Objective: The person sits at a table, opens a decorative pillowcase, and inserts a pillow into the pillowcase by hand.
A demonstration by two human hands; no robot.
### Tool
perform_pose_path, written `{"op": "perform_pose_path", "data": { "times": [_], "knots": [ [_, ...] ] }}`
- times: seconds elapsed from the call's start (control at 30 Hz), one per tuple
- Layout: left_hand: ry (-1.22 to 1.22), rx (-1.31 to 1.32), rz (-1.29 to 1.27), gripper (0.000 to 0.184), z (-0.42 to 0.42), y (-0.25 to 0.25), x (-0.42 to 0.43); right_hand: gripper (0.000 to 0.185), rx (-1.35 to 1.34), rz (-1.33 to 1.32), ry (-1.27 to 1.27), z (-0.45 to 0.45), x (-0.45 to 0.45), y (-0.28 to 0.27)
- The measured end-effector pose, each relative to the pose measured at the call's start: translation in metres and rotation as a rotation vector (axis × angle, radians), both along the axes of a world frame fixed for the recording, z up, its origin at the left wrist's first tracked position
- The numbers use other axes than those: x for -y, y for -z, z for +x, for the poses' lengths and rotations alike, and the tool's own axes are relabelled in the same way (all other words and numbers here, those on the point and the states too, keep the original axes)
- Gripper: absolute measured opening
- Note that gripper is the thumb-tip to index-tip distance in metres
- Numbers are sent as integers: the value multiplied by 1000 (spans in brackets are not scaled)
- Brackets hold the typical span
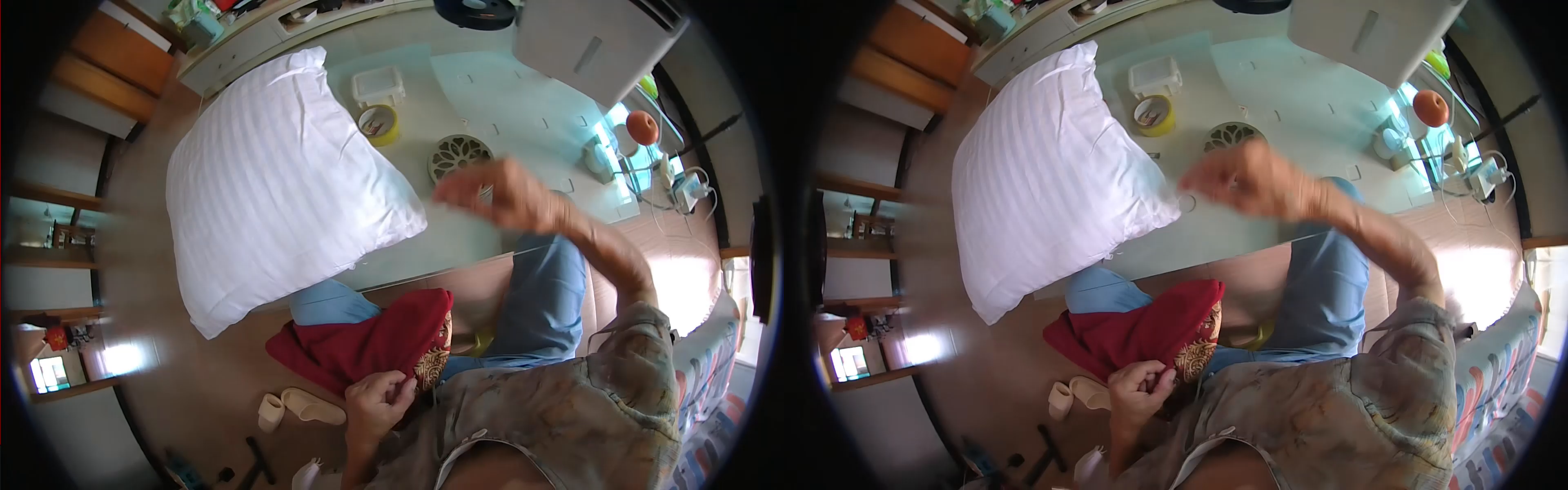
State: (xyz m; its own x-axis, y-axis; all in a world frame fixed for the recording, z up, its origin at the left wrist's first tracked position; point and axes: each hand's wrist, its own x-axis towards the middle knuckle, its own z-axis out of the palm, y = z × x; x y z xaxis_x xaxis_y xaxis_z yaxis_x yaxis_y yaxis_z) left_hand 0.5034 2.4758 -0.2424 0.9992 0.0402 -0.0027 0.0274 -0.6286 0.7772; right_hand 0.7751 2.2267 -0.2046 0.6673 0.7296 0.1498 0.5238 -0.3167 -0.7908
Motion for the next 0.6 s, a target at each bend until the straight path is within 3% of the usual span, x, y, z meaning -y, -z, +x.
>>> {"op": "perform_pose_path", "data": {
  "times": [0.07,0.17,0.37,0.53,0.6],
  "knots": [
    [54,82,-52,17,12,-16,4,33,-67,258,-345,-54,-6,5],
    [200,325,-147,18,36,-42,13,54,-69,493,-538,-114,-32,18],
    [337,443,-127,17,52,-89,14,46,-178,500,-318,-144,-20,20],
    [65,639,-266,20,45,-105,3,32,-19,146,-178,-127,19,18],
    [-36,727,-322,20,48,-103,-2,28,-39,148,-118,-122,32,26]
  ]
}}
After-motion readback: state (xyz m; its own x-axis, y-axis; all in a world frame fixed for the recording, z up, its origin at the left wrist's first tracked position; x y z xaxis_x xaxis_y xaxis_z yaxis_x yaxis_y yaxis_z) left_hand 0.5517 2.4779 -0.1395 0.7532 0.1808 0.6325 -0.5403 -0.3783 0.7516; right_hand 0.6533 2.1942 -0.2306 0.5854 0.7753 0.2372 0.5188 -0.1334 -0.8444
